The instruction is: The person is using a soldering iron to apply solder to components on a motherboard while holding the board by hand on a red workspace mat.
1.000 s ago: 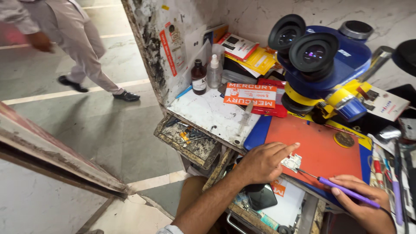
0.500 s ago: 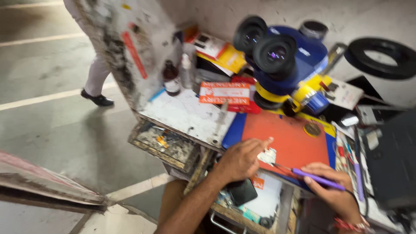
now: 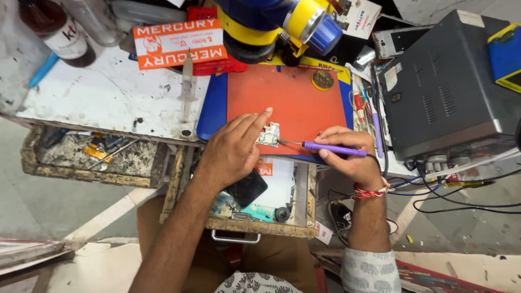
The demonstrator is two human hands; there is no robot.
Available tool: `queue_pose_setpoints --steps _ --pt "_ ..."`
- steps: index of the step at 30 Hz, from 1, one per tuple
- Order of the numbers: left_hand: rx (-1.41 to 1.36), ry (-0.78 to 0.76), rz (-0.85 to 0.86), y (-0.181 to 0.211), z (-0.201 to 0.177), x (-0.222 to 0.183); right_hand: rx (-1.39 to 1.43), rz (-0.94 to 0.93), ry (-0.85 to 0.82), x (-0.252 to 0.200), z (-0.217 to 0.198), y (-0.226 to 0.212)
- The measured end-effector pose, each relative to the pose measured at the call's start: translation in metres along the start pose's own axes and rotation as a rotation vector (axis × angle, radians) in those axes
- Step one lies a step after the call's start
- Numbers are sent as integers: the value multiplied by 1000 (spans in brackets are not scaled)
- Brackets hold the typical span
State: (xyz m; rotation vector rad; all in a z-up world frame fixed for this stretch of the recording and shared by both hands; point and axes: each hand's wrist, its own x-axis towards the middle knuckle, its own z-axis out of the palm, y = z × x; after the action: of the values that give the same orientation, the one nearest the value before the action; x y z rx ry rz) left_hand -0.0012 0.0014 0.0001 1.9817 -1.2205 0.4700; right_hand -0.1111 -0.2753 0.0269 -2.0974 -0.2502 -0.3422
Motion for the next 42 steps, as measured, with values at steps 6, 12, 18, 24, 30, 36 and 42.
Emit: queue_pose_setpoints --steps 6,12,18,24,30,36,42 --pt "-14 -11 -12 -1 0 -1 32 -39 3 -4 0 11" --pt "-12 -19 -16 -1 -1 0 2 -54 9 -4 -2 15" --pt "-12 -16 -18 -1 -1 -1 -24 -52 3 -5 -2 16" --pt "-1 -11 -17 -1 1 0 3 -34 10 -5 -2 18" --pt "15 4 -12 -2 3 -1 5 -36 9 -6 -2 17" --pt "27 -2 -14 -4 6 -3 32 -42 20 -6 -1 17" --pt "23 -6 -14 -4 6 -3 55 -63 38 -6 0 18"
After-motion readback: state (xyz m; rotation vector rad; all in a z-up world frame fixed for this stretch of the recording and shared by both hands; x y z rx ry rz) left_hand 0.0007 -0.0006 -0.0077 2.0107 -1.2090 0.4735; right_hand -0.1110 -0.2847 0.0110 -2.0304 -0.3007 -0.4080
